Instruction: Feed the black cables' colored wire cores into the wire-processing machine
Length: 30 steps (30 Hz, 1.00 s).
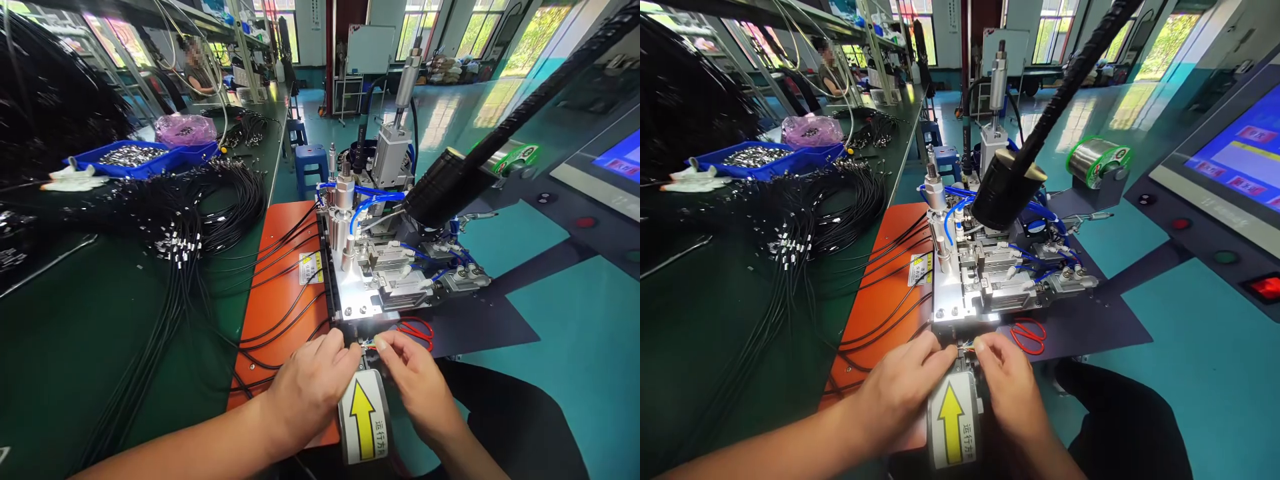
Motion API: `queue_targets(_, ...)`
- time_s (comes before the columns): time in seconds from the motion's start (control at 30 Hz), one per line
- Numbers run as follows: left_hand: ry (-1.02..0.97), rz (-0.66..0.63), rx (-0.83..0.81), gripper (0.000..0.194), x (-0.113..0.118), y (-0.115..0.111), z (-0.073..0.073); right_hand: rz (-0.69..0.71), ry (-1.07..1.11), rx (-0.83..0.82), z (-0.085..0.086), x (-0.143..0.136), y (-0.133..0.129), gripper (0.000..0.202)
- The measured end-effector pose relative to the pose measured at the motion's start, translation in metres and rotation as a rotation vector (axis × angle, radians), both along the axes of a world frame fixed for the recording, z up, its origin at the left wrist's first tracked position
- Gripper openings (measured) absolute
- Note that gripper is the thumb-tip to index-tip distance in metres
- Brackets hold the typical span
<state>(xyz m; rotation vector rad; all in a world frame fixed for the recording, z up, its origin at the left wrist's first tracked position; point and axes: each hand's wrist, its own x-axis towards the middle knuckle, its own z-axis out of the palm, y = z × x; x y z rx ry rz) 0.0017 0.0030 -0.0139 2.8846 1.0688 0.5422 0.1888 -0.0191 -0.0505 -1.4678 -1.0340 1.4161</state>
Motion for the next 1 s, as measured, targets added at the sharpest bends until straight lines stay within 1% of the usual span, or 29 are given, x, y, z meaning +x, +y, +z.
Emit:
queue_targets(0.27,0.013,-0.007,0.003,0.023,-0.0005,-0.0014,0.0009,-0.015,-0.171,0.095,0.0051,0.0002,-0.0005,0.031)
queue_targets(0.37,0.013,-0.006,0.004,0.023,-0.0004,-0.0010,0.0003,-0.004,-0.202,0.125,0.0073,-0.0015,0.0014,0.028)
queue_targets(0.57,0.003,0.014,0.020,0.029,0.0009,-0.0013,-0.0029,0.004,-0.312,0.188,0.0053,-0.0007,0.0024,0.025)
queue_targets(0.67,0.000,0.017,0.038,0.028,0.0010,-0.0017,-0.0046,0.022,-0.375,0.235,0.0043,-0.0001,0.0005,0.024)
queue_targets(0.83,0.004,0.010,0.028,0.026,0.0007,-0.0019,-0.0048,0.049,-0.390,0.328,0.0021,-0.0006,-0.0001,0.022)
queue_targets(1.0,-0.016,0.009,0.031,0.027,0.0009,-0.0014,-0.0039,0.040,-0.394,0.324,-0.0019,-0.0001,0.0009,0.022)
